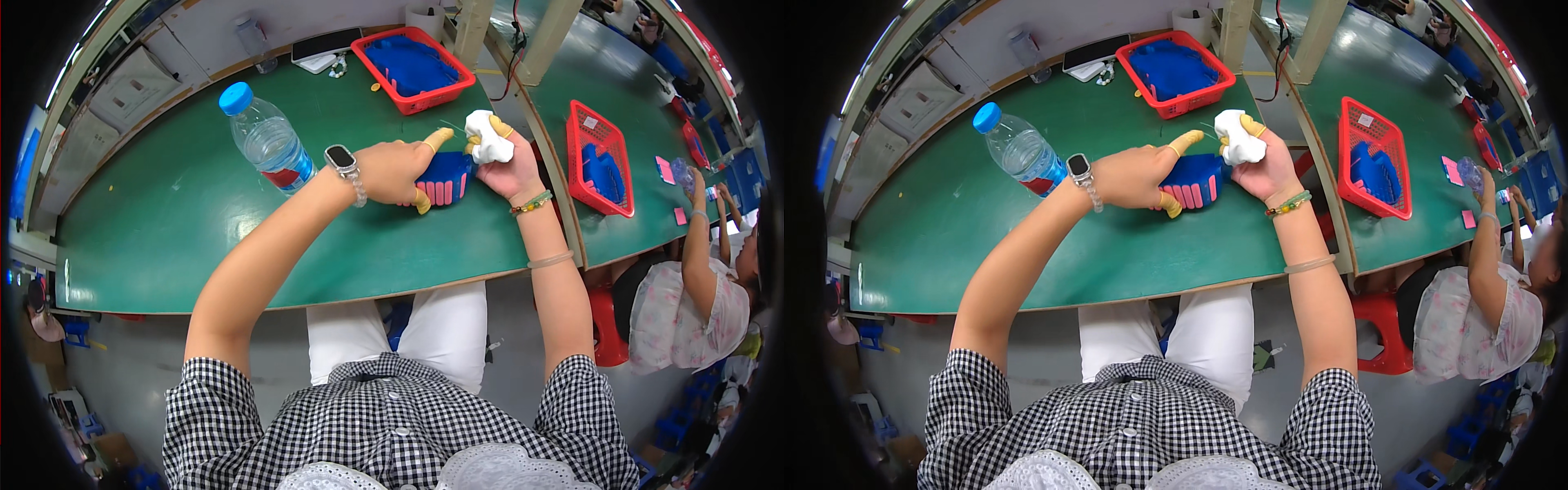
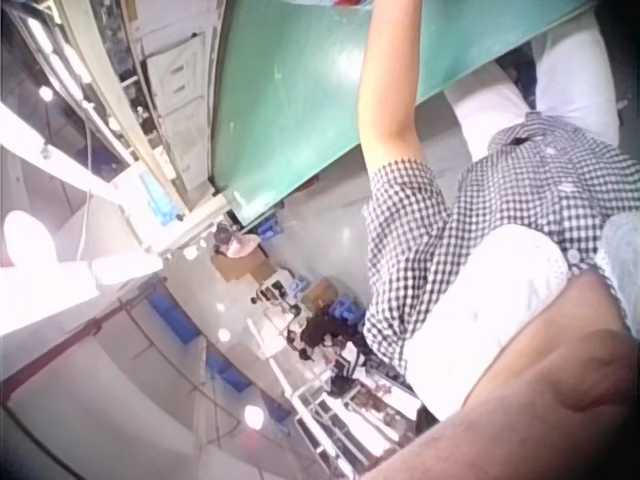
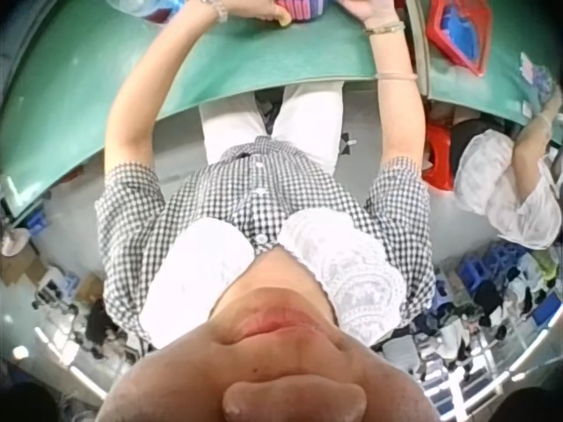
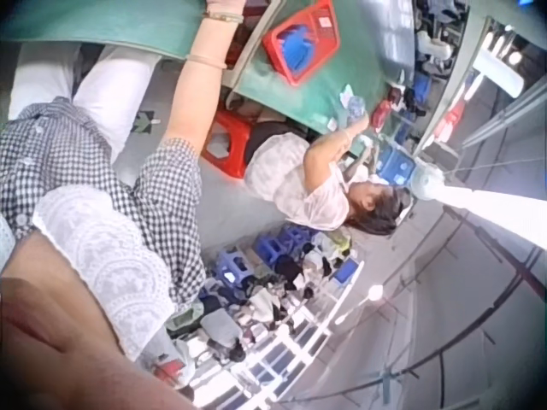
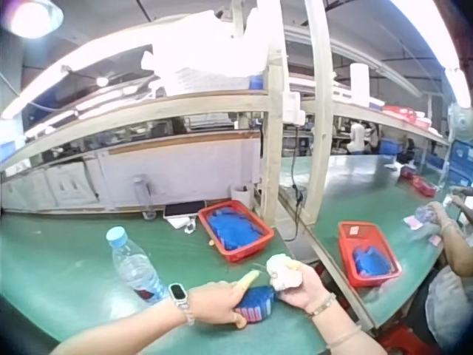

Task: The person wipes small pink and blue components clean with a cloth and liquid from a water bottle.

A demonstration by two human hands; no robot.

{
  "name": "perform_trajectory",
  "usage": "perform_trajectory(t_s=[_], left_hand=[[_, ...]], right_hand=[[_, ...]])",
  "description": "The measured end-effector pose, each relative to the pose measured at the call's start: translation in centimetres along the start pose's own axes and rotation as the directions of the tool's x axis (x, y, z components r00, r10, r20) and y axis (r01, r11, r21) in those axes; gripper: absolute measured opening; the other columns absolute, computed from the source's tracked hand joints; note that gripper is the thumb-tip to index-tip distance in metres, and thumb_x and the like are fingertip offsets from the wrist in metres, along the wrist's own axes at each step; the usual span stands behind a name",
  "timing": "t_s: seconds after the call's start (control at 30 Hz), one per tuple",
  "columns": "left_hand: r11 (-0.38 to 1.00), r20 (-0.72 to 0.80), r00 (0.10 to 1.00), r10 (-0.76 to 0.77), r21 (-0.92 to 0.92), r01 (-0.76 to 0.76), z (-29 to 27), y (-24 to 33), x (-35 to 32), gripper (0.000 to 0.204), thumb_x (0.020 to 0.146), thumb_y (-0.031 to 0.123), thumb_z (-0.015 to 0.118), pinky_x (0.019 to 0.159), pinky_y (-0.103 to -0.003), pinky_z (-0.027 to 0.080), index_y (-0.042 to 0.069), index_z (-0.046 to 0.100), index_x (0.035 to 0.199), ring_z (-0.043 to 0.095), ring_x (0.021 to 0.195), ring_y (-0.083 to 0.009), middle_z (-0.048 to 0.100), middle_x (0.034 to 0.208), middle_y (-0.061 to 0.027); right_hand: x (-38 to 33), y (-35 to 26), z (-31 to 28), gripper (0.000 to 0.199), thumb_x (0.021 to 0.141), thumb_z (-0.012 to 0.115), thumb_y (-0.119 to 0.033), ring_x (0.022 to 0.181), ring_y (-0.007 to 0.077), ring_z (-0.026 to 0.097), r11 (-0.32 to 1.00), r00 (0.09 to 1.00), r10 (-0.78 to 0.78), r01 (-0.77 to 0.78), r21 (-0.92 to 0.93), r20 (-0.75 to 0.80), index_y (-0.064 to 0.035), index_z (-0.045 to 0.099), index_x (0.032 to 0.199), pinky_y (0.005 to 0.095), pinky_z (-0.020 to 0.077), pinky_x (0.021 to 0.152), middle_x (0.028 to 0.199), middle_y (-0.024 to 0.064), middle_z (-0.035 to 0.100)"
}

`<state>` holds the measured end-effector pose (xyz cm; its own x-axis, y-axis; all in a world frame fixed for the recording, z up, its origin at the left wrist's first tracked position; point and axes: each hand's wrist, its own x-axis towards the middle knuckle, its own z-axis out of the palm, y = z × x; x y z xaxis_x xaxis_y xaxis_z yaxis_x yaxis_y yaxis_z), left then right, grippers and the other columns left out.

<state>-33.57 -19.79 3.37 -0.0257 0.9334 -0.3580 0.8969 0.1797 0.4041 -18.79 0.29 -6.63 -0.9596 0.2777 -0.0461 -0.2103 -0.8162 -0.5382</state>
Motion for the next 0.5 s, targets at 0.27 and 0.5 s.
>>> perform_trajectory(t_s=[0.27, 0.5], left_hand=[[0.964, -0.272, 0.962, 0.020, 0.262, 0.054, 2.2, -4.0, 2.4, 0.107, 0.079, 0.048, 0.081, 0.113, -0.051, 0.036, 0.001, 0.025, 0.158, 0.041, 0.139, -0.0411, 0.033, 0.157, -0.0253], [0.953, -0.250, 0.968, -0.020, 0.288, 0.094, 1.2, -5.3, 3.9, 0.142, 0.056, 0.076, 0.082, 0.117, -0.063, 0.025, 0.002, 0.017, 0.159, 0.031, 0.147, -0.0403, 0.032, 0.158, -0.0242]], right_hand=[[2.1, 1.0, 1.9, 0.028, 0.102, 0.056, -0.025, 0.090, 0.0154, 0.065, 0.981, 0.964, -0.164, 0.137, -0.139, -0.209, -0.0039, 0.063, 0.120, 0.0303, 0.0523, 0.076, 0.108, 0.0045, 0.069], [2.3, 1.9, 2.4, 0.031, 0.103, 0.055, -0.025, 0.094, 0.0152, 0.064, 0.919, 0.893, -0.355, 0.278, -0.280, -0.275, -0.0029, 0.062, 0.124, 0.0298, 0.0510, 0.080, 0.112, 0.0046, 0.068]])
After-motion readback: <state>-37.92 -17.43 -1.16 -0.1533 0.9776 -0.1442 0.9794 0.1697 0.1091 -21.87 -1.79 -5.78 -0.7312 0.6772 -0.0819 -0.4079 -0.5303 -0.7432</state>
